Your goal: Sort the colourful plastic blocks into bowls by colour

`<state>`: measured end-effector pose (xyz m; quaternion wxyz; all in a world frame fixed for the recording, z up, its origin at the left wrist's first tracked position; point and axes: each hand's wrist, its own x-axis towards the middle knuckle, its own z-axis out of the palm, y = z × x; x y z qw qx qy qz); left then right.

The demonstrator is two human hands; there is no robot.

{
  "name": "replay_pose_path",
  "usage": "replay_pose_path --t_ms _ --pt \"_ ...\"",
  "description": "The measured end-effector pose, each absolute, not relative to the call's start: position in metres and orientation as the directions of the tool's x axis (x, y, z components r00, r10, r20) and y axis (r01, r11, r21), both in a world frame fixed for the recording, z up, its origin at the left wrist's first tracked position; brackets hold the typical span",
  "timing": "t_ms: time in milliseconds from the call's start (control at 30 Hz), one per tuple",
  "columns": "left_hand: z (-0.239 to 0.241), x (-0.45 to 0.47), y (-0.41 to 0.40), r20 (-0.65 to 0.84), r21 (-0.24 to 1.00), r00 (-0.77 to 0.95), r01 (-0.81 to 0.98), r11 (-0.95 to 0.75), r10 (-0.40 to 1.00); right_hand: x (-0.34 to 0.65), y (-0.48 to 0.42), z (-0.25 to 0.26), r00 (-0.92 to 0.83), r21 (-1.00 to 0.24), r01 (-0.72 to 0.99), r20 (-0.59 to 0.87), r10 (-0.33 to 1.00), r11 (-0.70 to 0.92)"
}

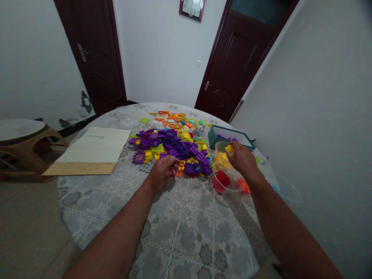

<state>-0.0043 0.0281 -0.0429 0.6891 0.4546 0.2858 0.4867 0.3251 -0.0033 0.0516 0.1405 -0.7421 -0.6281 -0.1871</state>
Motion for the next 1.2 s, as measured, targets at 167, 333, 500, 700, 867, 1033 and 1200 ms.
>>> replay_pose_path --t_ms 167,333,500,700,867,1033,1200 --pt "-0.045 -0.004 0.025 0.074 0.969 0.308 -0.246 0.004 0.949 0.338 0.000 0.042 0.079 0.032 0.992 0.598 0.797 -0.122" --pt "-0.043 -0.004 0.023 0.256 0.966 0.078 -0.072 -0.250 0.964 0.239 -0.048 0.017 -0.200 -0.202 0.880 0.664 0.721 0.429" --pt "-0.035 -0.024 0.027 0.475 0.879 -0.352 0.242 -0.412 0.807 0.148 -0.090 -0.042 -0.548 -0.336 0.579 0.515 0.659 0.743" --pt "-0.046 -0.045 0.035 0.486 0.810 -0.473 0.559 -0.176 0.735 0.141 -0.090 -0.068 -0.577 -0.418 0.537 0.452 0.680 0.733" --pt "-0.052 -0.033 0.036 0.360 0.543 -0.412 0.822 0.171 0.837 0.142 -0.088 -0.068 -0.556 -0.474 0.541 0.418 0.718 0.695" --pt "-0.042 -0.025 0.040 0.252 0.389 -0.401 0.875 0.287 0.881 0.143 -0.082 -0.069 -0.485 -0.485 0.574 0.448 0.751 0.660" --pt "-0.035 -0.024 0.043 0.192 0.416 -0.418 0.854 0.312 0.888 0.155 -0.070 -0.063 -0.216 -0.408 0.792 0.508 0.834 0.454"
